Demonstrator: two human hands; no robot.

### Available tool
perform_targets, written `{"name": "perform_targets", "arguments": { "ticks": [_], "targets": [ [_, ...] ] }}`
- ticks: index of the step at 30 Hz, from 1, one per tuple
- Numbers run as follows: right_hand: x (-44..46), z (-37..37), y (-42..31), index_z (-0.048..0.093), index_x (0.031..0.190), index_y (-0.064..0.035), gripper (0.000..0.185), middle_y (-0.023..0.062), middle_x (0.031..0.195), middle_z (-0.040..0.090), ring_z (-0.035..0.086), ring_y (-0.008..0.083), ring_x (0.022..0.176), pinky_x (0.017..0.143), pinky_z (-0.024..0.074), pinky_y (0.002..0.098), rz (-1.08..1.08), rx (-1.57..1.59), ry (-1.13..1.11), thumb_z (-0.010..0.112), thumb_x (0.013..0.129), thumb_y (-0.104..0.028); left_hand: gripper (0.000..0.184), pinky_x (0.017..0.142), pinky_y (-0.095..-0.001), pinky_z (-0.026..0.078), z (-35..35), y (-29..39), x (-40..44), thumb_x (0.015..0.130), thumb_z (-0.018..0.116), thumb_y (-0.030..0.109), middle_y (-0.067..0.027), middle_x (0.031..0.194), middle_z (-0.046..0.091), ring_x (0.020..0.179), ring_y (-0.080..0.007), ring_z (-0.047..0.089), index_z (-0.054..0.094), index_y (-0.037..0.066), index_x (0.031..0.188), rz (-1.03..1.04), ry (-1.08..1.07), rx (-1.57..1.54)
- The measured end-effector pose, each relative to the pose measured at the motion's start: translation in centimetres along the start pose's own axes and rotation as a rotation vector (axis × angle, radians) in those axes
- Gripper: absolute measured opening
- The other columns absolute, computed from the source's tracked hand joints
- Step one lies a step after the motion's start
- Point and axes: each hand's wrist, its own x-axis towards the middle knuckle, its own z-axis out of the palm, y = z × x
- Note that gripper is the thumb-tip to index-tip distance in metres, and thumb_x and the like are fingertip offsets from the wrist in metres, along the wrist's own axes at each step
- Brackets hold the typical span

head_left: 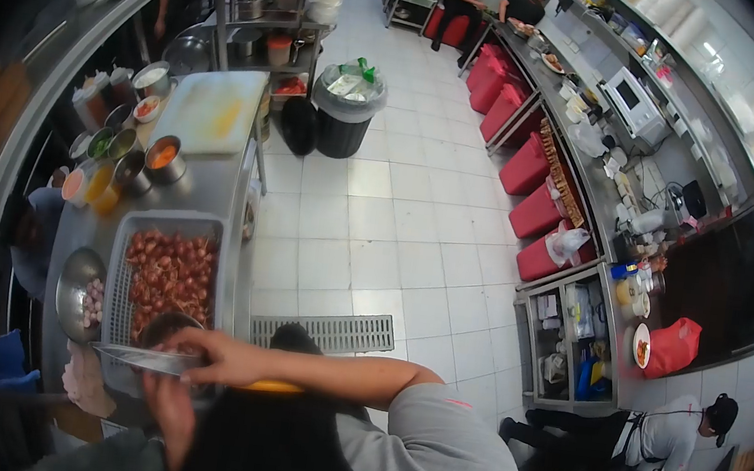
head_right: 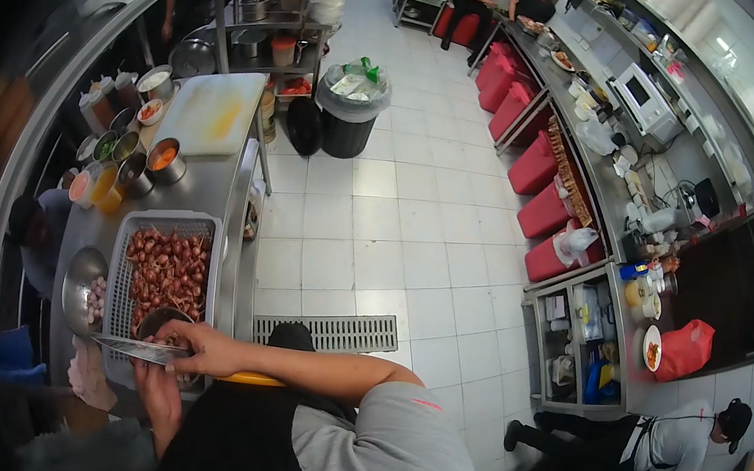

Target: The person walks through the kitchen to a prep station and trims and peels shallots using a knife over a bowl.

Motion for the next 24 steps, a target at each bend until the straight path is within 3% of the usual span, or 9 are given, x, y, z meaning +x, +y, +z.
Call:
{"name": "perform_targets", "arguments": {
  "ticks": [3, 7, 9, 12, 19, 24],
  "targets": [
    [-0.3, -0.5, -0.3, 0.055, 0.133, -0.0063, 0.052, 0.0124, 0.123, 0.065, 0.062, 0.0216, 0.112, 0.096, 0.0485, 0.0366, -0.038, -0.209, 0.014, 0.076, 0.088, -0.022, 0.044, 0.101, -0.0399, 0.049, -0.8, -1.0, 0.1, 0.096, 0.057, 0.001, -0.0179, 0.128, 0.058, 0.117, -0.0271, 0.059, 0.045, -0.003, 0.138, 0.041, 0.029, -0.035],
    [0.0, -0.1, -0.5, 0.057, 0.132, -0.0073, 0.05, 0.0104, 0.115, 0.068, 0.063, 0.0194, 0.106, 0.09, 0.0504, 0.0348, -0.037, -0.16, 0.036, 0.076, 0.088, -0.02, 0.039, 0.102, -0.0366, 0.047, -0.6, -0.7, -0.1, 0.096, 0.058, 0.001, -0.0114, 0.124, 0.059, 0.115, -0.0213, 0.059, 0.05, -0.001, 0.134, 0.024, -0.005, -0.044],
    [0.0, 0.3, -1.4, 0.058, 0.129, -0.0077, 0.046, 0.0058, 0.091, 0.066, 0.059, 0.0127, 0.078, 0.069, 0.0469, 0.0287, 0.095, -0.155, 0.041, 0.077, 0.088, -0.02, 0.039, 0.104, -0.0372, 0.046, 0.3, 0.3, -0.6, 0.096, 0.057, 0.0, -0.0109, 0.124, 0.059, 0.117, -0.0207, 0.058, 0.051, 0.0, 0.134, 0.011, -0.016, -0.066],
    [0.2, 0.6, -0.2, 0.057, 0.13, -0.0086, 0.049, -0.0006, 0.073, 0.056, 0.046, 0.0061, 0.063, 0.056, 0.036, 0.0243, 0.084, -0.078, 0.037, 0.078, 0.088, -0.022, 0.036, 0.102, -0.0387, 0.049, 0.2, 0.2, -0.7, 0.096, 0.057, 0.001, -0.0118, 0.123, 0.06, 0.115, -0.0207, 0.06, 0.052, 0.001, 0.132, 0.059, -0.031, -0.081],
    [0.2, 0.9, -0.6, 0.054, 0.134, -0.009, 0.056, 0.0003, 0.078, 0.062, 0.047, 0.006, 0.063, 0.056, 0.0363, 0.0241, 0.082, -0.064, 0.007, 0.079, 0.086, -0.021, 0.037, 0.1, -0.0384, 0.05, 0.3, 0.7, -0.8, 0.095, 0.062, 0.005, -0.0126, 0.117, 0.063, 0.109, -0.0222, 0.063, 0.053, -0.002, 0.13, 0.062, -0.016, -0.095],
    [0.1, 0.9, -1.0, 0.055, 0.132, -0.0086, 0.054, 0.005, 0.091, 0.068, 0.057, 0.0087, 0.075, 0.064, 0.0433, 0.0258, 0.094, -0.029, 0.0, 0.079, 0.086, -0.021, 0.039, 0.1, -0.0379, 0.05, -0.2, 0.7, -0.8, 0.094, 0.063, 0.005, -0.0122, 0.118, 0.063, 0.11, -0.0216, 0.063, 0.053, -0.003, 0.131, 0.066, -0.002, -0.078]
  ]
}}
